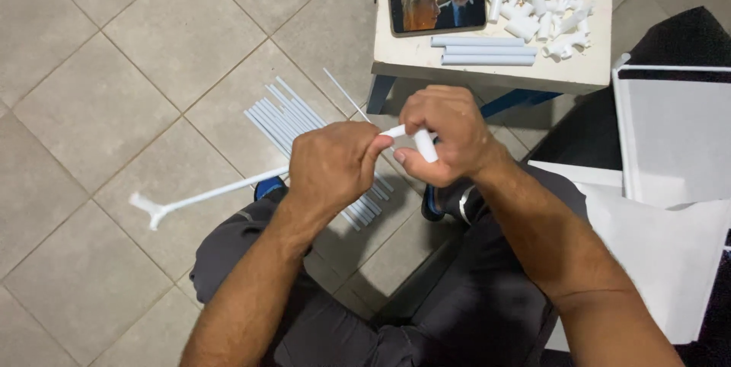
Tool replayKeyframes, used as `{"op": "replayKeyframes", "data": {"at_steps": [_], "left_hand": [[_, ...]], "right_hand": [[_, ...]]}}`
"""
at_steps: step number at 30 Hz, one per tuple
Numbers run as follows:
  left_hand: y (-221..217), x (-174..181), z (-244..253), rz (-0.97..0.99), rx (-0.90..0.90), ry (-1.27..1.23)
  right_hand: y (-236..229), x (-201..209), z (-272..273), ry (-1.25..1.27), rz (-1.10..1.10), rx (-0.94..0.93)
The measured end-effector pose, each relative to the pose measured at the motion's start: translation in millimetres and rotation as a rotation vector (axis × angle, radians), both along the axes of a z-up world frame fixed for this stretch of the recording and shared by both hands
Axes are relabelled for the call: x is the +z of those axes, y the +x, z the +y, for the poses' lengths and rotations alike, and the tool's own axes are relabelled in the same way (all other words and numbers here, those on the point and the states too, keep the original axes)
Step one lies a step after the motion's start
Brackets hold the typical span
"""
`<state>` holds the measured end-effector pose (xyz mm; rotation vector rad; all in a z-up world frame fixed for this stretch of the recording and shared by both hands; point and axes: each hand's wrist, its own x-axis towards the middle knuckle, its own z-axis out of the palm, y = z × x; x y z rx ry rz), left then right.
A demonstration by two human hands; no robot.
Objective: Assembling a white plastic shelving unit by connecting tubes and joints
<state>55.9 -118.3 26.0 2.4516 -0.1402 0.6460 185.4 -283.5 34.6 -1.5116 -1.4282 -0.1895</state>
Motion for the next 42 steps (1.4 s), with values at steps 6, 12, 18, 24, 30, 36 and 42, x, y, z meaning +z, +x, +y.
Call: {"op": "replayKeyframes", "data": {"at_steps": [6, 12, 18, 24, 30, 36, 42], "left_hand": [[-5, 1, 47, -0.205, 0.205, 0.254], [-16, -2, 41, -0.142, -0.093, 0.161], [-20, -40, -7, -0.004, -0.435, 0.191], [-20, -35, -9, -0.089, -0.475, 0.177], [-22, -23, -9, -0.115, -0.461, 0.161], [-23, -12, -15, -0.22, -0.46, 0.215], [-26, -42, -52, -0.37, -0.488, 0.078]], "right_hand": [[44, -22, -67, 0.171, 0.46, -0.231], [138, -29, -124, 0.244, 0.201, -0.79], [173, -59, -146, -0.364, 0.211, -1.228], [197, -99, -165, -0.343, 0.162, -1.146], [209, -113, -177, -0.32, -0.098, -1.169], [107, -18, -74, -0.349, 0.593, -0.792], [6, -44, 11, -0.547, 0.679, 0.015]]}}
